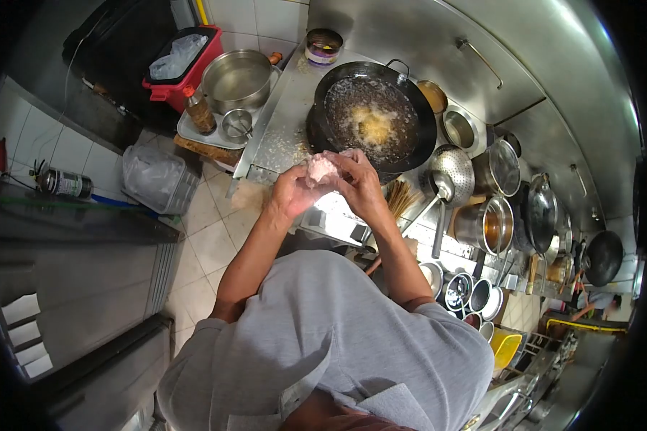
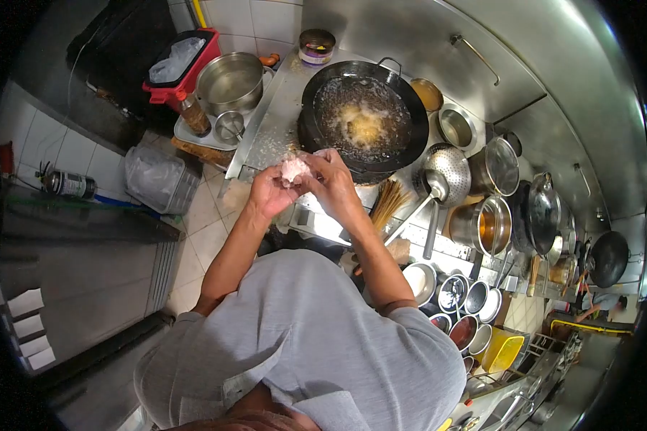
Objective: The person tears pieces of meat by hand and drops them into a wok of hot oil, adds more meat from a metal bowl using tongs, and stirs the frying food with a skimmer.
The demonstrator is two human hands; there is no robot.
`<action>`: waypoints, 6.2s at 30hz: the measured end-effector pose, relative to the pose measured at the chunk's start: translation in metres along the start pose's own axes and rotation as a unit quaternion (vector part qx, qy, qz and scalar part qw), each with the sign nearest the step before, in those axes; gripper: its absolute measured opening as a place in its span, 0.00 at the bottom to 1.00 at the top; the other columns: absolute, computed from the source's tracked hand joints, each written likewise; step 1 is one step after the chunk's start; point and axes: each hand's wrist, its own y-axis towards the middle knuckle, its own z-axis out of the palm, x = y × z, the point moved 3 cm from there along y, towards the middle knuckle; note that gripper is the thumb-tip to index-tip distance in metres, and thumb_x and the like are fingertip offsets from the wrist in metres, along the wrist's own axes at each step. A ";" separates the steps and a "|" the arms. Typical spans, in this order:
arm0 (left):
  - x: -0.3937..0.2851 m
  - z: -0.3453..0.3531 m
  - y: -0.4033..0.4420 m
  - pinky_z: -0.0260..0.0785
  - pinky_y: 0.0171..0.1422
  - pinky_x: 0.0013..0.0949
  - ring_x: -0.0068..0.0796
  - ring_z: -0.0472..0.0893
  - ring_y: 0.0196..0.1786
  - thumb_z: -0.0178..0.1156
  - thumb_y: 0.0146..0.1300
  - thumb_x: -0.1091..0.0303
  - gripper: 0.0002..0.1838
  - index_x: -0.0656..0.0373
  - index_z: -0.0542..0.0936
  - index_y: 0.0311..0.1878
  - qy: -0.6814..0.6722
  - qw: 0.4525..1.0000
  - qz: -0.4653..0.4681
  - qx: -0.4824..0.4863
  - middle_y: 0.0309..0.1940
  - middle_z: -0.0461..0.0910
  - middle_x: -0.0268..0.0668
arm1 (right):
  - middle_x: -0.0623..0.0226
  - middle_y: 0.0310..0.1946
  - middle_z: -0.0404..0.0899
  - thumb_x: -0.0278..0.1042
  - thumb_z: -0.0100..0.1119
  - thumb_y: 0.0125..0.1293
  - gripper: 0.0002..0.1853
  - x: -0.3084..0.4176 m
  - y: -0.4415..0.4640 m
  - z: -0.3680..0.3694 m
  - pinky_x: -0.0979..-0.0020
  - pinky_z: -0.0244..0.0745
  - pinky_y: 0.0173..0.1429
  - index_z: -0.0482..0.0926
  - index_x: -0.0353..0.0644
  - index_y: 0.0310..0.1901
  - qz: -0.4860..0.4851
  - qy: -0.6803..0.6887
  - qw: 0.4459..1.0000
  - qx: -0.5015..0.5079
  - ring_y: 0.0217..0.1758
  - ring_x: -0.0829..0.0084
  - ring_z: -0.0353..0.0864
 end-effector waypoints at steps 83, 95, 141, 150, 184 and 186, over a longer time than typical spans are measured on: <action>-0.027 0.014 -0.008 0.74 0.63 0.46 0.39 0.77 0.59 0.57 0.64 0.79 0.17 0.59 0.73 0.55 0.220 0.954 0.182 -0.091 0.58 0.76 0.43 | 0.65 0.19 0.75 0.61 0.47 0.73 0.26 -0.197 0.006 -0.049 0.65 0.69 0.26 0.74 0.41 0.35 0.236 0.076 0.965 -0.089 0.19 0.66 0.74; -0.016 0.011 0.000 0.72 0.65 0.49 0.40 0.76 0.61 0.56 0.64 0.79 0.18 0.61 0.72 0.58 0.221 0.953 0.179 -0.106 0.58 0.76 0.43 | 0.45 0.42 0.81 0.49 0.57 0.69 0.22 -0.172 0.031 -0.108 0.52 0.75 0.47 0.78 0.34 0.49 0.120 -0.343 0.928 -0.075 0.45 0.48 0.82; -0.019 0.029 -0.011 0.80 0.48 0.39 0.38 0.81 0.53 0.57 0.63 0.72 0.19 0.58 0.71 0.57 0.278 0.926 0.235 -0.101 0.57 0.77 0.43 | 0.47 0.57 0.76 0.20 0.57 0.67 0.14 -0.120 -0.013 0.055 0.73 0.84 0.52 0.74 0.32 0.53 0.292 0.847 0.429 -0.115 0.50 0.63 0.83; -0.044 0.003 -0.027 0.74 0.58 0.48 0.49 0.79 0.57 0.53 0.65 0.69 0.18 0.60 0.73 0.58 0.211 0.919 0.315 -0.113 0.59 0.76 0.46 | 0.70 0.23 0.72 0.51 0.56 0.71 0.17 -0.126 0.011 0.031 0.82 0.64 0.22 0.74 0.47 0.33 0.234 0.821 0.517 0.053 0.19 0.80 0.66; -0.034 0.008 -0.026 0.77 0.38 0.27 0.22 0.83 0.39 0.63 0.65 0.72 0.10 0.63 0.78 0.47 0.396 0.865 0.221 -0.216 0.39 0.83 0.34 | 0.70 0.37 0.80 0.29 0.71 0.56 0.18 -0.039 0.032 0.046 0.73 0.73 0.41 0.80 0.33 0.48 0.071 0.140 0.987 0.045 0.36 0.79 0.75; -0.032 0.005 -0.022 0.72 0.33 0.26 0.21 0.81 0.35 0.62 0.66 0.69 0.08 0.59 0.78 0.46 0.411 0.861 0.230 -0.194 0.38 0.83 0.32 | 0.71 0.32 0.79 0.29 0.71 0.55 0.13 -0.038 0.030 0.043 0.74 0.71 0.36 0.81 0.33 0.40 0.083 0.146 0.986 0.013 0.30 0.80 0.74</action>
